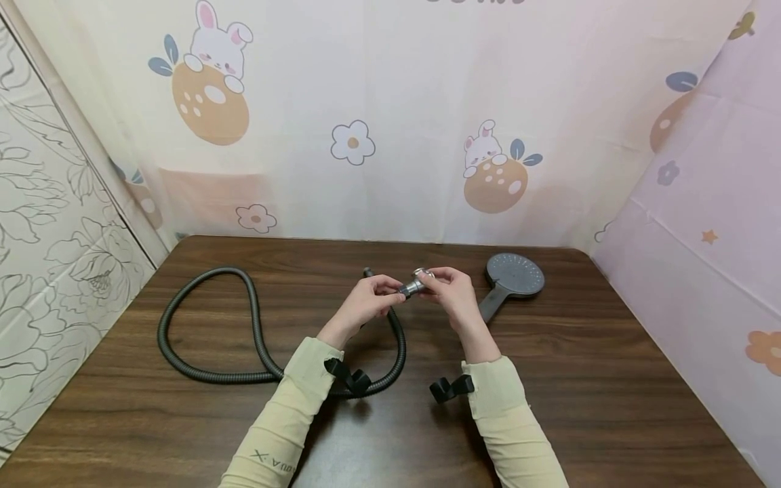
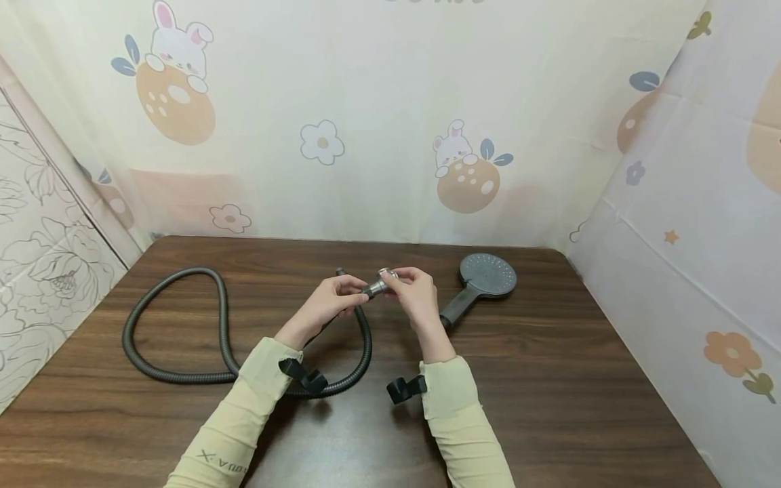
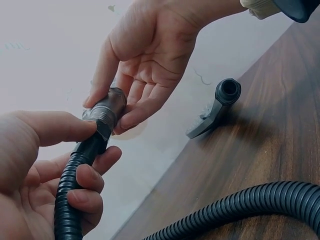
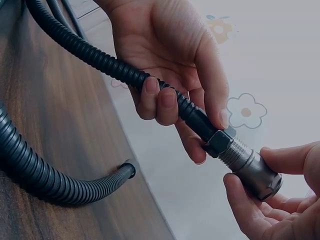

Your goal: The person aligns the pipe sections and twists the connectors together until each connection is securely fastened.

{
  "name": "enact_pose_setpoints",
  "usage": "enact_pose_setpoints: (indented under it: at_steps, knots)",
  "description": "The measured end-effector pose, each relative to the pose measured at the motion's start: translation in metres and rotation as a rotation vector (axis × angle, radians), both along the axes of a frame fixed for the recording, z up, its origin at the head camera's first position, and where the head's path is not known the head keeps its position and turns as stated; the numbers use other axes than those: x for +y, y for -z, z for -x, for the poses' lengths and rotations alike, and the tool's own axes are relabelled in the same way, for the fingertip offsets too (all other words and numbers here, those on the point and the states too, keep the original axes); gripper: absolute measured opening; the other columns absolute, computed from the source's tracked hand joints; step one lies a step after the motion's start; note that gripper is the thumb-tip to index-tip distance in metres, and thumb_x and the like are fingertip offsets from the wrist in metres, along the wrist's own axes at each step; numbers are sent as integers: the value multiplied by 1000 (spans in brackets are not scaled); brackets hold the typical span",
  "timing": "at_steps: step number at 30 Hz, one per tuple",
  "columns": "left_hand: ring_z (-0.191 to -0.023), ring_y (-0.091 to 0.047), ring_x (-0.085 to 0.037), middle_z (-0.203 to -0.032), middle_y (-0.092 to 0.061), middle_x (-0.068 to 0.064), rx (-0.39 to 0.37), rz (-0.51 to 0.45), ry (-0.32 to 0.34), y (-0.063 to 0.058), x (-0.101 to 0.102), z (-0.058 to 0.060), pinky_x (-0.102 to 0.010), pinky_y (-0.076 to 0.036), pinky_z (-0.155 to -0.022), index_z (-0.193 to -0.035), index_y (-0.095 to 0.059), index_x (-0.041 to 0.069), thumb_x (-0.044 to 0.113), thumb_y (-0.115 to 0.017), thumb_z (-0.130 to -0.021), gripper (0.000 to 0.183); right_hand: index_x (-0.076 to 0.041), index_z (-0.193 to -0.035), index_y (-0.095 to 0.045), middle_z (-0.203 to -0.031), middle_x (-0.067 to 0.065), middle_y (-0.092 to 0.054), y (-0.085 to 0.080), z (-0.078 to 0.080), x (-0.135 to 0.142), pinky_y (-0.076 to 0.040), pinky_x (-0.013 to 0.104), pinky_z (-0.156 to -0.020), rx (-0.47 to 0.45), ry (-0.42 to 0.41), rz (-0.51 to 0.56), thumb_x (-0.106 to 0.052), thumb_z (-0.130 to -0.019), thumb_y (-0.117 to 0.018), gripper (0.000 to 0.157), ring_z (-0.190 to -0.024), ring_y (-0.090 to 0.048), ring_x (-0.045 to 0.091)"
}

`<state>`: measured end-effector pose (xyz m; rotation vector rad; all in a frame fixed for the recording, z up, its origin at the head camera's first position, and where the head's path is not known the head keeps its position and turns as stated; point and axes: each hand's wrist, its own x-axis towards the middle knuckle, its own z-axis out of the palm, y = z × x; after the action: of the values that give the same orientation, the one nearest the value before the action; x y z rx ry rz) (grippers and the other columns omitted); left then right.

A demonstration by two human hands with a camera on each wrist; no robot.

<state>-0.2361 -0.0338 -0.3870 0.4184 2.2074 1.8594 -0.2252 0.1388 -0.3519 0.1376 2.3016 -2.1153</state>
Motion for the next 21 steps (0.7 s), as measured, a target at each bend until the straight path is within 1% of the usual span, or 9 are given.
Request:
enact_pose_setpoints:
  at_steps: [4, 8, 14, 17, 19, 21]
  knots:
    - [-54, -43, -14, -78, -58, -4, 0, -12, -3, 0, 0, 0, -30, -37, -54, -106, -61, 6, 16, -63, -85, 23, 7, -111, -54, -99, 16, -62, -1, 1, -1, -51, 39, -81, 5, 1, -2, -14, -87, -62, 33, -71, -64, 7]
    - [-54, -43, -15, -77, -58, -4, 4, -18, -8, -1, 0, 0, -34, -39, -56, -105, -61, 7, 16, -64, -84, 23, 8, -112, -54, -100, 18, -62, -2, 1, -1, -51, 38, -80, 11, -3, -3, -14, -87, -62, 34, -72, -64, 8]
    - [-53, -44, -12, -85, -62, -4, 14, -19, -16, -1, 0, 0, -30, -38, -53, -104, -61, 6, 14, -65, -83, 22, 8, -112, -54, -104, 22, -61, -1, 0, -2, -50, 40, -82, 7, 7, -9, -14, -86, -62, 34, -72, -64, 8]
    - [-54, -46, -12, -87, -63, -6, 16, -15, -18, -1, -1, -1, -30, -40, -54, -104, -61, 5, 13, -66, -83, 23, 8, -112, -55, -105, 23, -61, -1, 0, -3, -49, 42, -84, 5, 13, -10, -14, -86, -62, 34, -72, -64, 8]
    - [-56, -49, -15, -88, -63, -7, 20, -11, -16, -1, 0, -1, -34, -43, -57, -104, -61, 5, 13, -66, -83, 23, 8, -112, -54, -106, 23, -61, 0, -1, -3, -48, 43, -85, 6, 12, -9, -14, -87, -62, 34, -72, -64, 8]
    - [-60, -53, -17, -88, -64, -8, 17, -23, -4, -1, 0, -1, -39, -47, -62, -105, -60, 4, 13, -65, -84, 23, 8, -112, -54, -106, 23, -61, 0, -1, -3, -48, 43, -85, 5, 10, -7, -13, -87, -61, 34, -71, -64, 7]
